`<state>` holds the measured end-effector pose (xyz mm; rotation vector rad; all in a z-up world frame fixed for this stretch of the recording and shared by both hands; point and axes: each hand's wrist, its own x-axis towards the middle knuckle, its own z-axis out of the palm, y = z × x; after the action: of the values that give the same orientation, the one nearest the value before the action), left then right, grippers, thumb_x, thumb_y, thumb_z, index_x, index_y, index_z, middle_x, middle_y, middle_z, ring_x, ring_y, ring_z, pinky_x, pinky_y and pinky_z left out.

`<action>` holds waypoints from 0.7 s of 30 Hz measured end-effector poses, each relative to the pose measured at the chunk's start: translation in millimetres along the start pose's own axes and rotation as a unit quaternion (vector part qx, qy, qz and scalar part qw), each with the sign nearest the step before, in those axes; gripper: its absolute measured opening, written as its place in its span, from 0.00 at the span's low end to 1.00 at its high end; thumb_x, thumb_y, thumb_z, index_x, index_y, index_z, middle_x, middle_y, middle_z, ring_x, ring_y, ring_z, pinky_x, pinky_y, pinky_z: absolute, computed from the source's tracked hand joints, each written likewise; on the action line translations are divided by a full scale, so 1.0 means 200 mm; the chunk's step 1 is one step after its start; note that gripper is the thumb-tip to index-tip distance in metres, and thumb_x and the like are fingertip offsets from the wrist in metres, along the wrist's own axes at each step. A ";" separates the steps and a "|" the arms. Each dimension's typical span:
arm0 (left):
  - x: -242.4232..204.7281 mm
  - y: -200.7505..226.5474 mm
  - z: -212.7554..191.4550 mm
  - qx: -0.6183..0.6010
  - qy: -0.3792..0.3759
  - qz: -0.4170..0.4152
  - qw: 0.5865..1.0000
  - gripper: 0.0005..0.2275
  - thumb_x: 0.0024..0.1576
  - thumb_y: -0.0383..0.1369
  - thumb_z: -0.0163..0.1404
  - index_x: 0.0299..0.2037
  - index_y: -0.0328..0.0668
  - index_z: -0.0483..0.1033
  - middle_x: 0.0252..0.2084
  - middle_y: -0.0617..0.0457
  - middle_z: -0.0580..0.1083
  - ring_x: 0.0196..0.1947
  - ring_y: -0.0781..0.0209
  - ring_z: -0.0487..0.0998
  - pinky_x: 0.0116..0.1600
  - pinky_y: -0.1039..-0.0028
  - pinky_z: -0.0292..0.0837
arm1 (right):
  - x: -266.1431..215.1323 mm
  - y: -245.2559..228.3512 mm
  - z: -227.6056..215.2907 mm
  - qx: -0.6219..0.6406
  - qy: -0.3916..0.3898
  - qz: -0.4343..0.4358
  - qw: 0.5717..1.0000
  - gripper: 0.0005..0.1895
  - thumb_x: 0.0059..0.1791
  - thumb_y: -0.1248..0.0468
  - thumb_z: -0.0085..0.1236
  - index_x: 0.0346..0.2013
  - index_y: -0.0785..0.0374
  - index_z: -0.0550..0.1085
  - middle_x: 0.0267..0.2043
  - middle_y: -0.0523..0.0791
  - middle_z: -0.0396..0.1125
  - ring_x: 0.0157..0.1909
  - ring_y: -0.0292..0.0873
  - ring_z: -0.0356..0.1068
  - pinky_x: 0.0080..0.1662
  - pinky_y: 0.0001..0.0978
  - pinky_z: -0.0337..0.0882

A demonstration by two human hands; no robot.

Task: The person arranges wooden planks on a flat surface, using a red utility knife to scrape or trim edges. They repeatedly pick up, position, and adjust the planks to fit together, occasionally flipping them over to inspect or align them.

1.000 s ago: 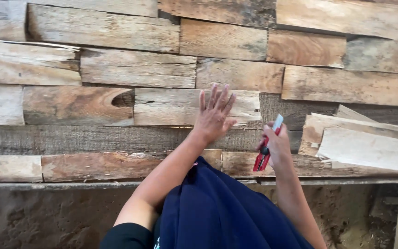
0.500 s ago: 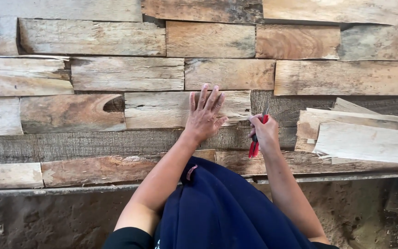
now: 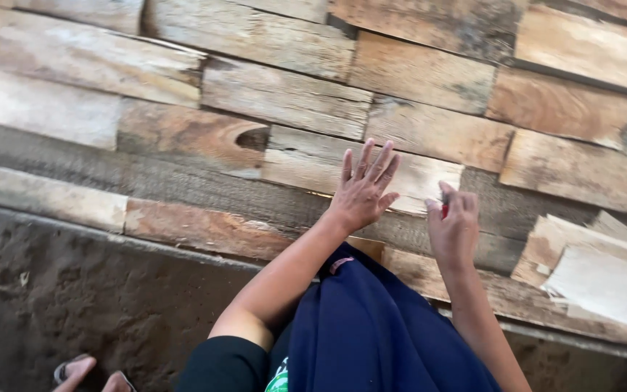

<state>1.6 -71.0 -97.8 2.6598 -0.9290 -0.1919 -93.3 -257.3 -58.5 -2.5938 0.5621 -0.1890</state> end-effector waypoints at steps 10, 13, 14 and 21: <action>-0.29 -0.46 -0.21 -0.007 -0.030 -0.205 0.978 0.36 0.64 0.55 0.39 0.78 0.48 0.42 0.80 0.42 0.32 0.77 0.32 0.26 0.74 0.37 0.23 | 0.06 -0.45 0.03 -0.147 -0.278 -0.037 0.949 0.35 0.51 0.48 0.55 0.73 0.35 0.57 0.81 0.44 0.35 0.53 0.72 0.71 0.53 0.64 0.73; -0.32 -0.49 -0.18 -0.032 0.001 -0.196 0.980 0.36 0.62 0.57 0.41 0.77 0.47 0.48 0.80 0.41 0.36 0.78 0.30 0.31 0.75 0.38 0.28 | 0.07 -0.44 0.04 -0.184 -0.279 -0.025 0.942 0.32 0.53 0.50 0.53 0.72 0.37 0.60 0.82 0.43 0.35 0.52 0.68 0.73 0.53 0.61 0.74; -0.31 -0.50 -0.17 -0.024 -0.010 -0.192 0.981 0.36 0.63 0.58 0.38 0.77 0.49 0.47 0.80 0.42 0.36 0.78 0.31 0.30 0.76 0.39 0.29 | 0.07 -0.44 0.03 -0.197 -0.276 -0.035 0.940 0.32 0.53 0.49 0.54 0.72 0.36 0.60 0.82 0.43 0.36 0.52 0.67 0.74 0.53 0.61 0.75; -0.33 -0.53 -0.14 -0.010 0.026 -0.168 0.985 0.33 0.65 0.56 0.36 0.76 0.49 0.50 0.80 0.42 0.41 0.78 0.31 0.35 0.76 0.42 0.30 | 0.08 -0.47 0.03 -0.206 -0.277 -0.025 0.938 0.33 0.52 0.49 0.55 0.72 0.36 0.60 0.81 0.43 0.39 0.51 0.66 0.74 0.52 0.60 0.75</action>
<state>19.1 55.7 -105.4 2.7714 -0.4537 -0.2040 -44.7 -186.4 -17.7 -2.8705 0.3496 0.6985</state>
